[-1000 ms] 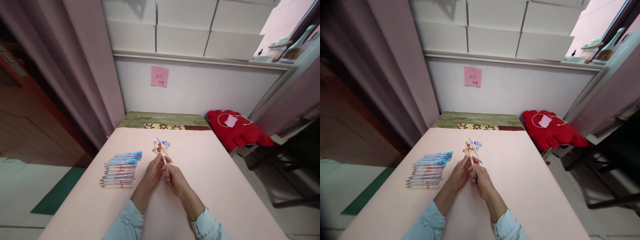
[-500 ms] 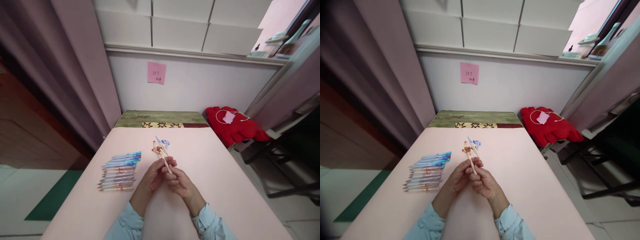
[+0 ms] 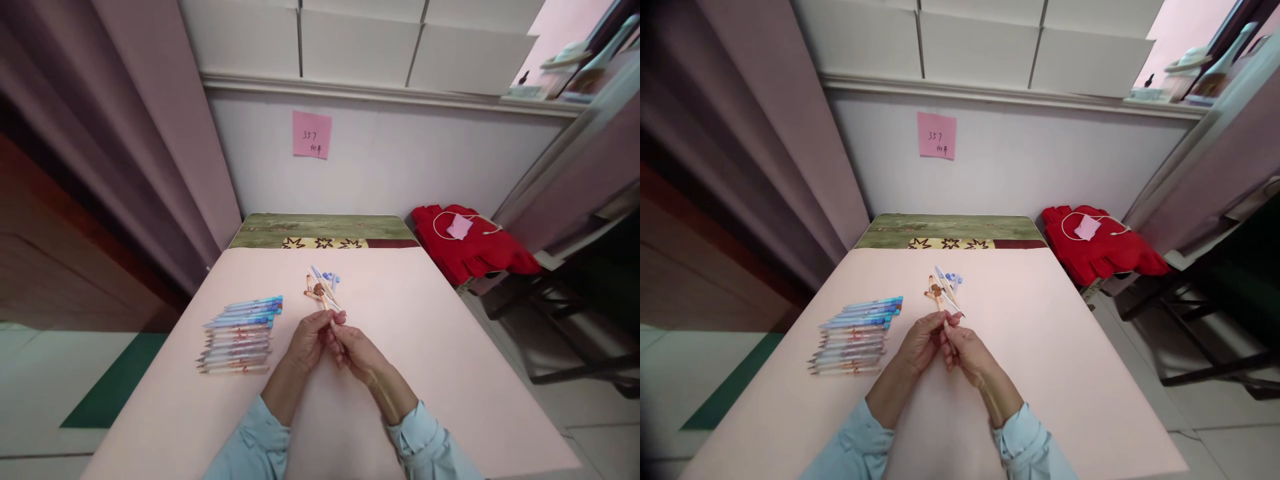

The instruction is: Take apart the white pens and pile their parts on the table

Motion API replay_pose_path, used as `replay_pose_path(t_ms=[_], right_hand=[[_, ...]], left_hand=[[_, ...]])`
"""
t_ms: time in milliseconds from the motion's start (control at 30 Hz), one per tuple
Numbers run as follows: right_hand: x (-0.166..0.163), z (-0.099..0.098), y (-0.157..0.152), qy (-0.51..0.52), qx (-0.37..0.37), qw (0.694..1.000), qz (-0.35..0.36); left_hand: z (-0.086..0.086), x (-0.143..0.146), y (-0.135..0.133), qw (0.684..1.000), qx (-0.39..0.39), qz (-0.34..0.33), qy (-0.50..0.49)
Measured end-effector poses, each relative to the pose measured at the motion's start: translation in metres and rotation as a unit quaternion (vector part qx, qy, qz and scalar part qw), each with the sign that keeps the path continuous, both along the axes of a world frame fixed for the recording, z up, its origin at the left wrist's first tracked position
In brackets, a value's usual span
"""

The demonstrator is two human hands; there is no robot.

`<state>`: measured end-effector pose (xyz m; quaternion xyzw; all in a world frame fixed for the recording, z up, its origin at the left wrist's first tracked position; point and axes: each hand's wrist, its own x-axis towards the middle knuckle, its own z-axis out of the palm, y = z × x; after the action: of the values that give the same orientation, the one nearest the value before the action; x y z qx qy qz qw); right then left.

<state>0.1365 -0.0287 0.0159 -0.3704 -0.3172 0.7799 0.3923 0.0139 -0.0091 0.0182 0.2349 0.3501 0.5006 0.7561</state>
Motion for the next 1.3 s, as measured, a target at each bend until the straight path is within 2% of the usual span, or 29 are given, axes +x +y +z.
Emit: replay_pose_path(t_ms=[167,400,500,600,700,867,933,1200,1300], right_hand=[[-0.001,-0.006,0.000,-0.093,0.059,0.988,-0.104],[-0.001,0.000,0.004,-0.098,-0.020,0.992,-0.072],[-0.003,-0.005,0.005,-0.078,-0.006,0.992,-0.100],[-0.007,-0.010,0.003,-0.058,0.041,0.987,-0.143],[-0.010,-0.011,0.001,-0.074,0.063,0.982,-0.162],[-0.009,-0.003,0.001,-0.126,0.003,0.990,-0.071],[-0.008,-0.001,0.002,-0.124,-0.009,0.990,-0.061],[-0.014,-0.009,0.002,-0.094,0.027,0.981,-0.168],[-0.015,-0.009,0.002,-0.123,0.030,0.979,-0.162]], left_hand=[[0.001,-0.001,0.005,0.999,-0.023,0.042,-0.008],[0.003,-0.004,0.008,0.999,0.001,0.047,-0.010],[0.001,-0.004,0.009,0.998,0.009,0.062,-0.007],[0.000,-0.003,0.009,0.994,0.002,0.108,0.010],[0.001,-0.002,0.009,0.991,-0.008,0.130,0.027],[0.001,-0.002,0.009,0.991,-0.002,0.133,0.009],[-0.001,-0.002,0.010,0.992,-0.001,0.127,0.004],[-0.005,-0.002,0.014,0.985,-0.001,0.174,-0.010],[-0.003,-0.002,0.013,0.984,-0.003,0.179,-0.023]])
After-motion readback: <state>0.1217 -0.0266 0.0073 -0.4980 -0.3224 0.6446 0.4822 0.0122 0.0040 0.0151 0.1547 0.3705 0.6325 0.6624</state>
